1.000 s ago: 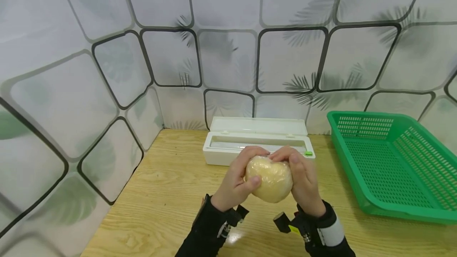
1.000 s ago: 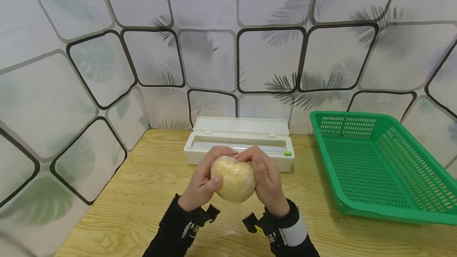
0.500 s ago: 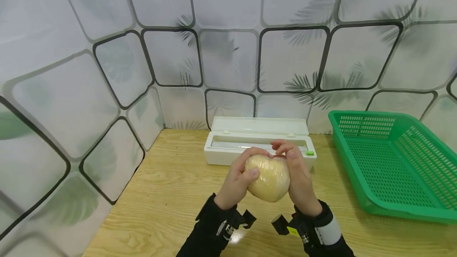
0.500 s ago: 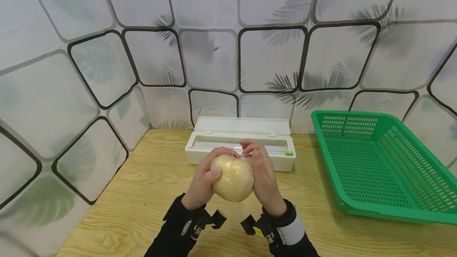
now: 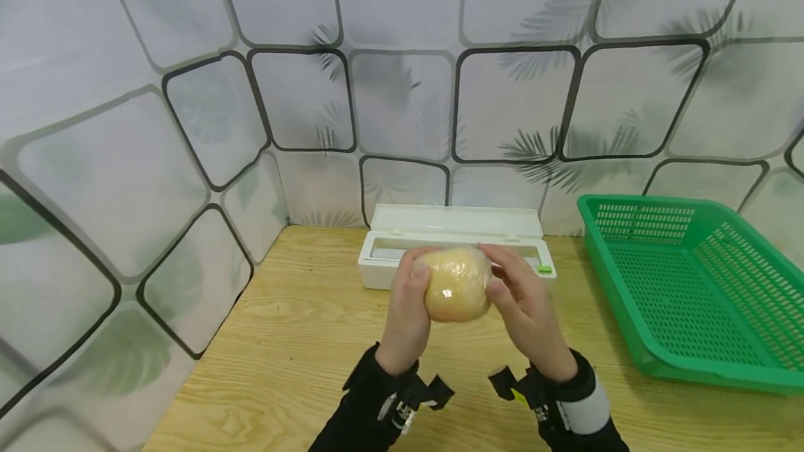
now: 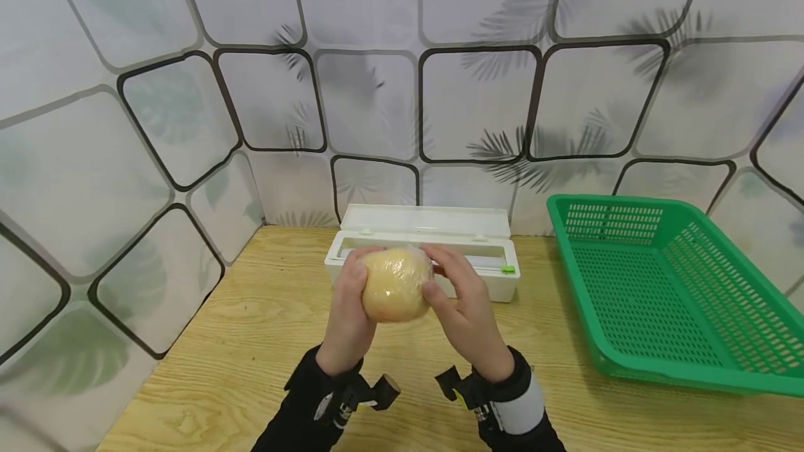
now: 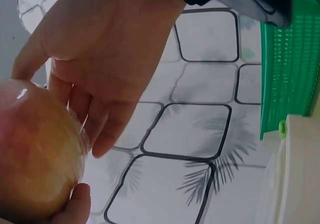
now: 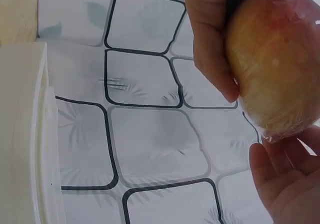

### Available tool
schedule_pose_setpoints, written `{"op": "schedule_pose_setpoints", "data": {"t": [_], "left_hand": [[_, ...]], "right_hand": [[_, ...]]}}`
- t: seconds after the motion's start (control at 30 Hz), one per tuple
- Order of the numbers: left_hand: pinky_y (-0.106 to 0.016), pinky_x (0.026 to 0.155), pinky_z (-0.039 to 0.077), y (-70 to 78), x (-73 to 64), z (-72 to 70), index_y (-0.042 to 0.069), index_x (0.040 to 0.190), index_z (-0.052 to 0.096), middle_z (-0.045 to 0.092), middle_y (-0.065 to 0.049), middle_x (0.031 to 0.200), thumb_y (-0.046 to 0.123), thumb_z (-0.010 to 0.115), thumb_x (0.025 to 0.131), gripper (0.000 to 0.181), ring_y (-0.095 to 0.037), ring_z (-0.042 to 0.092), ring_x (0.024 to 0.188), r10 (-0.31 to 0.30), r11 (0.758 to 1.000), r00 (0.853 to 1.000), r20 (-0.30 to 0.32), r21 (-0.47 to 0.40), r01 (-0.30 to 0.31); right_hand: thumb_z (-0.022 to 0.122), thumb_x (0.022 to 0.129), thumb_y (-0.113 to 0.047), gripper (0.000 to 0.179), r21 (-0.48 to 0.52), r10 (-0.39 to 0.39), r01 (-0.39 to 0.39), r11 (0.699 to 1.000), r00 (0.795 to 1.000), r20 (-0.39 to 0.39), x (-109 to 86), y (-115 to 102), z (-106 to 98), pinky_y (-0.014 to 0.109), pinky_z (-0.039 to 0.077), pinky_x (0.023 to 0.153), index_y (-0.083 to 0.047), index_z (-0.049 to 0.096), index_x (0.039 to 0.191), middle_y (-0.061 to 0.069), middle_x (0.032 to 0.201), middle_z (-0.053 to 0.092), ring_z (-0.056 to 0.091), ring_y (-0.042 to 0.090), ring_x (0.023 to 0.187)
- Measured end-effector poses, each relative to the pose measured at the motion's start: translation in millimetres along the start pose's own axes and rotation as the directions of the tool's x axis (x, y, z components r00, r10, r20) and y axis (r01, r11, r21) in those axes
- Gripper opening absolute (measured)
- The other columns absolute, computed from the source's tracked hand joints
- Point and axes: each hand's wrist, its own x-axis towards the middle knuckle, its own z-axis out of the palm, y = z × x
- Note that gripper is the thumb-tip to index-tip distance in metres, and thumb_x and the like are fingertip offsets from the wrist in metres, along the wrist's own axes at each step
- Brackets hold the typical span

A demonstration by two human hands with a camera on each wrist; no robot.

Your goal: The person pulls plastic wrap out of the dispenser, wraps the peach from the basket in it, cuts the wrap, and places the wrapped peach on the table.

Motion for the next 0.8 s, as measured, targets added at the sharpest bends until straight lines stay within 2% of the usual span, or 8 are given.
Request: {"op": "schedule_pose_setpoints", "data": {"t": [0.07, 0.13, 0.23, 0.3, 0.4, 0.47, 0.53, 0.8], "left_hand": [[-0.031, 0.074, 0.043, 0.3, -0.2, -1.4, -0.003, 0.123, 0.033, 0.045, -0.012, 0.108, 0.025, 0.031, 0.094, 0.041, -0.019, 0.048, 0.092, 0.034, 0.999, 0.999, 0.035, -0.041, -0.033], [-0.031, 0.077, 0.042, 0.7, -0.1, -2.5, -0.004, 0.125, 0.031, 0.045, -0.011, 0.113, 0.023, 0.031, 0.095, 0.041, -0.019, 0.047, 0.097, 0.045, 0.995, 0.996, 0.075, -0.095, -0.038], [-0.03, 0.078, 0.041, 1.1, 0.7, -4.5, -0.009, 0.12, 0.033, 0.044, -0.008, 0.115, 0.018, 0.031, 0.092, 0.039, -0.018, 0.045, 0.098, 0.03, 0.987, 0.991, 0.132, -0.158, -0.009], [-0.029, 0.075, 0.041, 1.5, 1.8, -6.1, -0.012, 0.114, 0.035, 0.045, -0.008, 0.111, 0.017, 0.035, 0.087, 0.039, -0.017, 0.045, 0.094, 0.013, 0.986, 0.99, 0.141, -0.167, 0.01], [-0.026, 0.069, 0.043, 2.5, 2.8, -8.9, -0.012, 0.107, 0.038, 0.045, -0.008, 0.105, 0.023, 0.048, 0.083, 0.044, -0.016, 0.046, 0.088, -0.014, 0.989, 0.994, 0.108, -0.147, 0.029], [-0.026, 0.066, 0.045, 3.2, 3.3, -10.2, -0.011, 0.103, 0.04, 0.046, -0.009, 0.103, 0.027, 0.058, 0.08, 0.048, -0.017, 0.047, 0.086, -0.037, 0.99, 0.997, 0.072, -0.135, 0.046], [-0.026, 0.064, 0.046, 4.1, 3.5, -10.8, -0.012, 0.101, 0.042, 0.048, -0.01, 0.103, 0.026, 0.063, 0.078, 0.049, -0.018, 0.048, 0.085, -0.049, 0.992, 0.998, 0.037, -0.114, 0.053], [-0.029, 0.067, 0.044, 7.1, 3.3, -9.5, -0.014, 0.093, 0.043, 0.051, -0.013, 0.099, 0.013, 0.051, 0.08, 0.031, -0.019, 0.049, 0.087, -0.014, 0.999, 0.999, -0.03, -0.032, 0.013]], "right_hand": [[0.046, 0.093, -0.021, 0.042, 0.002, -0.021, 0.021, 1.0, 1.0, 0.021, 0.0, 0, 1, 0.021, 0.04, 0.086, 0.009, 0.045, 0.123, 0.02, 0.12, 0.045, 0.045, 0.017, 0.108], [0.047, 0.092, -0.024, 0.048, 0.02, -0.031, 0.031, 0.999, 0.999, 0.019, 0.0, -1, 1, 0.022, 0.039, 0.088, 0.011, 0.042, 0.124, 0.021, 0.122, 0.043, 0.044, 0.017, 0.111], [0.049, 0.091, -0.028, 0.053, 0.03, -0.07, 0.069, 0.997, 0.997, 0.019, 0.3, -1, 2, 0.024, 0.038, 0.089, 0.013, 0.041, 0.124, 0.019, 0.123, 0.043, 0.043, 0.019, 0.113], [0.05, 0.089, -0.031, 0.055, 0.016, -0.11, 0.109, 0.994, 0.994, 0.03, 0.6, -2, 3, 0.025, 0.038, 0.089, 0.012, 0.043, 0.122, 0.02, 0.123, 0.044, 0.043, 0.021, 0.113], [0.051, 0.088, -0.032, 0.05, -0.064, -0.178, 0.181, 0.981, 0.983, 0.051, 0.5, -1, 5, 0.022, 0.041, 0.085, 0.008, 0.049, 0.119, 0.023, 0.119, 0.046, 0.046, 0.021, 0.11], [0.051, 0.088, -0.034, 0.048, -0.123, -0.201, 0.207, 0.971, 0.978, 0.06, -0.1, -1, 7, 0.019, 0.043, 0.081, 0.005, 0.053, 0.116, 0.024, 0.117, 0.047, 0.048, 0.019, 0.108], [0.052, 0.087, -0.034, 0.048, -0.153, -0.216, 0.223, 0.963, 0.974, 0.061, -0.5, 0, 9, 0.018, 0.044, 0.078, 0.003, 0.055, 0.116, 0.024, 0.115, 0.049, 0.049, 0.019, 0.106], [0.055, 0.086, -0.033, 0.048, -0.12, -0.227, 0.231, 0.965, 0.973, 0.051, -0.2, 2, 11, 0.019, 0.044, 0.079, 0.005, 0.055, 0.115, 0.025, 0.114, 0.049, 0.049, 0.02, 0.106]]}}
